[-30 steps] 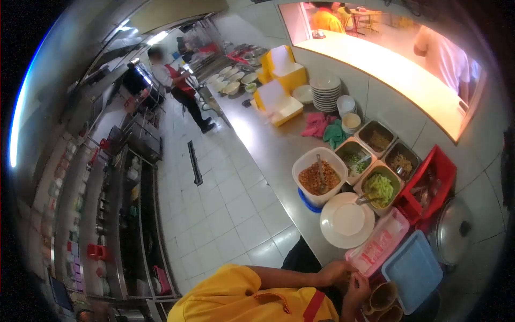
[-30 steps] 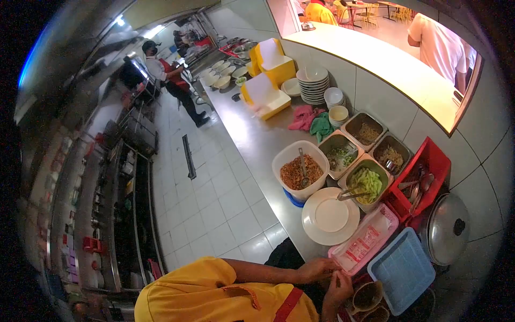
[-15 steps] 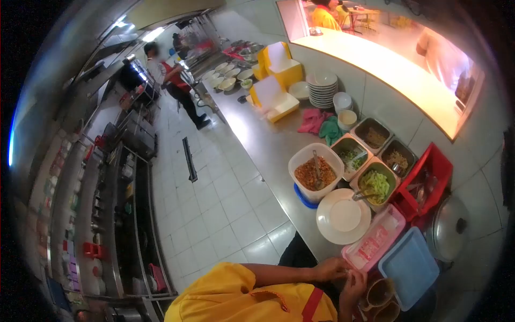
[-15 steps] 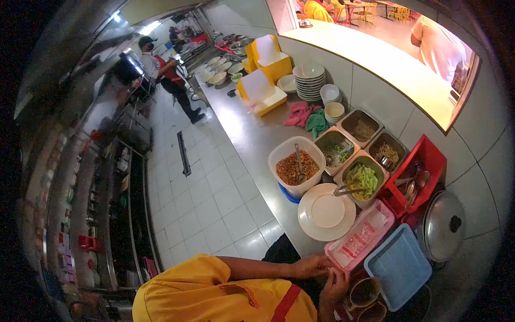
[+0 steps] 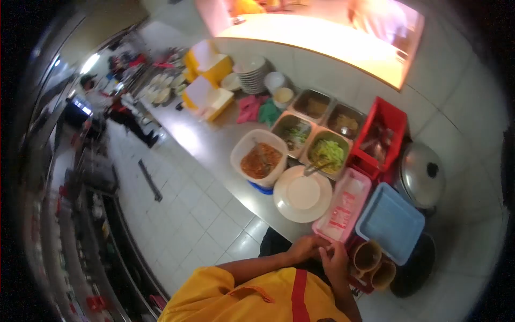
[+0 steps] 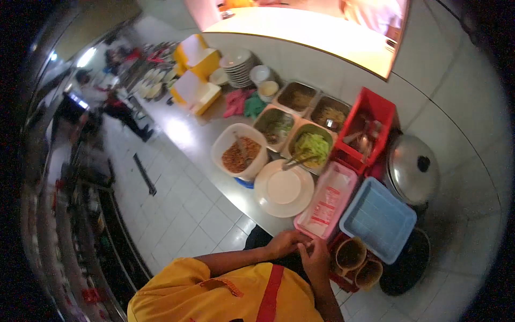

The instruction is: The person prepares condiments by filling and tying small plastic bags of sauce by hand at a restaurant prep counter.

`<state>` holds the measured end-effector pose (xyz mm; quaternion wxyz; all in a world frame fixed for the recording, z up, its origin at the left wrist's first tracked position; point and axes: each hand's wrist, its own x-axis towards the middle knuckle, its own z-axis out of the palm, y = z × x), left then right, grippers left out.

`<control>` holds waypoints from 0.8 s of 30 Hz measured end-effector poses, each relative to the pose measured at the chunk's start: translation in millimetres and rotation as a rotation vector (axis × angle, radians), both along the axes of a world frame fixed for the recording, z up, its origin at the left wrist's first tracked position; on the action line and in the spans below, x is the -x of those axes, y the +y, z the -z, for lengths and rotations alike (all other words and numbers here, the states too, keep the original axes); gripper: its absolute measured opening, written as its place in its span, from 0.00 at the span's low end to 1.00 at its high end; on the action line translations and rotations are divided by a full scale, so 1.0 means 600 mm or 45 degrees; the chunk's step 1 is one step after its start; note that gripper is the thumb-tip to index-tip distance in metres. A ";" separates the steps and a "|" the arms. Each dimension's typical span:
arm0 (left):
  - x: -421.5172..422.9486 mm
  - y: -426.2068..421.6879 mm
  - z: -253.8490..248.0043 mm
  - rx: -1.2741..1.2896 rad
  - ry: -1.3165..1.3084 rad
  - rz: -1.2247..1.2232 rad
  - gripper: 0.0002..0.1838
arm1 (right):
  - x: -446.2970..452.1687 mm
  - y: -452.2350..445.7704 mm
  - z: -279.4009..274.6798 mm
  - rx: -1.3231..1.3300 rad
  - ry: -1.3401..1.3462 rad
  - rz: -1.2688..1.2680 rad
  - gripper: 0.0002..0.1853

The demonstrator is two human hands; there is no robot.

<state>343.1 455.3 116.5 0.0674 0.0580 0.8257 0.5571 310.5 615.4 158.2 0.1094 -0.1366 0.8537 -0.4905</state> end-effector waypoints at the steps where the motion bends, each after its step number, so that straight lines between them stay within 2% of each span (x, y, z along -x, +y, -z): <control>1: 0.002 0.001 -0.001 0.016 0.072 -0.046 0.11 | 0.001 0.000 0.000 -0.147 -0.003 -0.086 0.13; 2: 0.000 0.003 -0.002 0.026 0.136 -0.085 0.10 | 0.001 0.002 0.003 -0.297 -0.022 -0.166 0.14; 4: -0.004 0.000 0.017 0.092 -0.056 -0.078 0.08 | 0.003 0.011 0.036 -0.311 0.026 -0.231 0.16; 7: -0.007 -0.005 0.011 0.037 -0.081 -0.010 0.07 | 0.002 0.007 0.026 -0.166 0.086 -0.181 0.16; 9: -0.011 -0.003 0.005 0.331 0.012 0.003 0.05 | -0.005 0.012 0.048 -0.151 0.067 -0.171 0.16; 11: -0.014 0.012 -0.007 0.359 0.010 -0.005 0.04 | -0.017 0.015 0.065 -0.152 0.070 -0.140 0.15; 13: -0.009 0.013 -0.013 0.429 -0.020 -0.023 0.04 | -0.014 0.008 0.036 -0.142 0.043 -0.118 0.15; 14: -0.009 0.013 -0.017 0.426 -0.036 -0.022 0.04 | -0.016 0.008 0.025 -0.130 0.041 -0.060 0.15; 16: -0.006 0.009 -0.025 -0.023 -0.122 -0.097 0.06 | -0.018 0.012 0.046 -0.161 0.073 -0.110 0.16; 18: -0.006 -0.003 -0.015 0.014 -0.160 -0.042 0.07 | -0.013 0.005 0.033 -0.271 0.079 -0.147 0.16; 21: -0.009 -0.007 0.013 0.026 -0.138 -0.029 0.08 | -0.008 0.000 0.035 -0.212 0.038 -0.168 0.16; 23: -0.017 -0.008 0.008 0.019 -0.132 -0.049 0.08 | -0.018 0.001 0.041 -0.167 0.125 -0.156 0.16; 24: -0.024 -0.012 0.006 0.153 -0.036 0.036 0.09 | -0.013 -0.003 0.046 -0.127 0.214 -0.125 0.16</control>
